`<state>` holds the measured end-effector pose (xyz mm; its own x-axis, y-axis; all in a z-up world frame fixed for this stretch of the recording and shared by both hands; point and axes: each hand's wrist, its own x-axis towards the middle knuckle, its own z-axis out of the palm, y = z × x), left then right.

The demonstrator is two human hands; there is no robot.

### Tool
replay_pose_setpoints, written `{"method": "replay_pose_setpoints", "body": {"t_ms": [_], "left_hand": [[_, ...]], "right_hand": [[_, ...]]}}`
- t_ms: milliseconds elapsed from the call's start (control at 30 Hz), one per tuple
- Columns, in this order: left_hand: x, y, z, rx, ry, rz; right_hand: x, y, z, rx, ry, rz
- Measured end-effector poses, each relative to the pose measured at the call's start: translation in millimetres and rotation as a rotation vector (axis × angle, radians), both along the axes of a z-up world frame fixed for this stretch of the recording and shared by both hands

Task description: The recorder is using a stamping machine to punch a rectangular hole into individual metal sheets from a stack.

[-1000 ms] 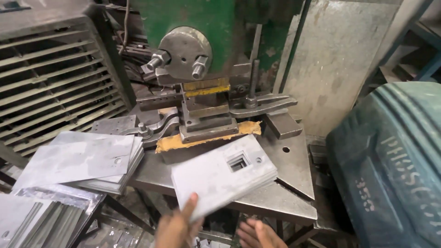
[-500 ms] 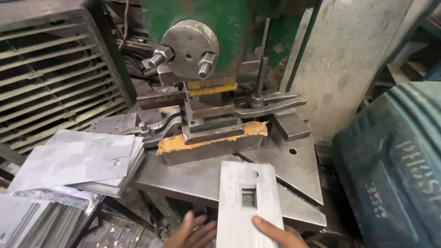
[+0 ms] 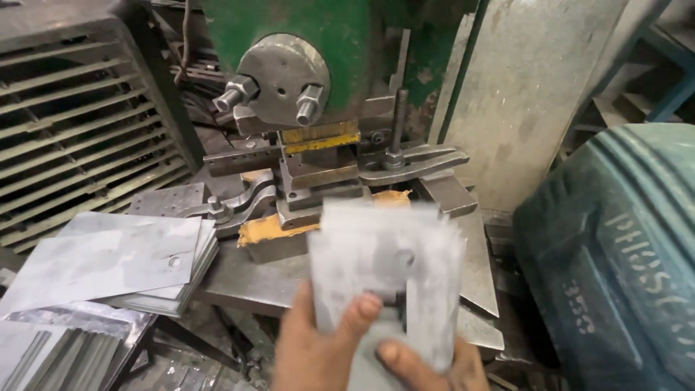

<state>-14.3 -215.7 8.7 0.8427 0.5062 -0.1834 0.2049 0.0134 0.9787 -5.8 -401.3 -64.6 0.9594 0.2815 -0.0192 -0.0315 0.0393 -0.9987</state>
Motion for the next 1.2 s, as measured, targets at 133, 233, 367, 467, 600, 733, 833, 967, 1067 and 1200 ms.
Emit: {"method": "replay_pose_setpoints", "body": {"t_ms": [133,233,367,467,600,733,833,967,1067,1200], "left_hand": [[8.9,21.0,40.9,0.04,-0.418,-0.06],[23.2,38.5,19.7,-0.071,-0.699,-0.232],[53.4,50.7,-39.3,-0.207,-0.722,-0.316],[62.4,55.6,-54.2,-0.222,-0.644,-0.295],[64.7,53.5,-29.2,-0.367,-0.607,-0.303],[62.2,60.3,4.9,0.135,-0.599,-0.135],[60.3,65.2,9.2,0.167,-0.673,-0.293],[66.4,62.4,18.6,-0.094,-0.599,-0.421],[61.4,61.0,16.6,-0.162,-0.581,-0.439],[73.6,61.7,11.5,-0.119,-0.662,-0.375]], "right_hand": [[65.9,34.5,72.9,-0.008,-0.153,0.006],[97.0,49.0,57.6,0.115,-0.291,0.097],[115.6,67.2,27.1,0.075,-0.246,0.223],[130.1,68.8,6.0,0.069,-0.268,0.261],[133.6,69.7,10.1,0.134,-0.249,0.287],[119.3,65.6,70.6,0.183,-0.197,0.23],[125.0,69.2,67.5,0.227,-0.256,0.226],[136.6,68.6,61.7,0.32,-0.282,0.308],[131.9,69.9,63.2,0.34,-0.25,0.32],[130.6,78.7,73.0,0.302,-0.244,0.157]]}}
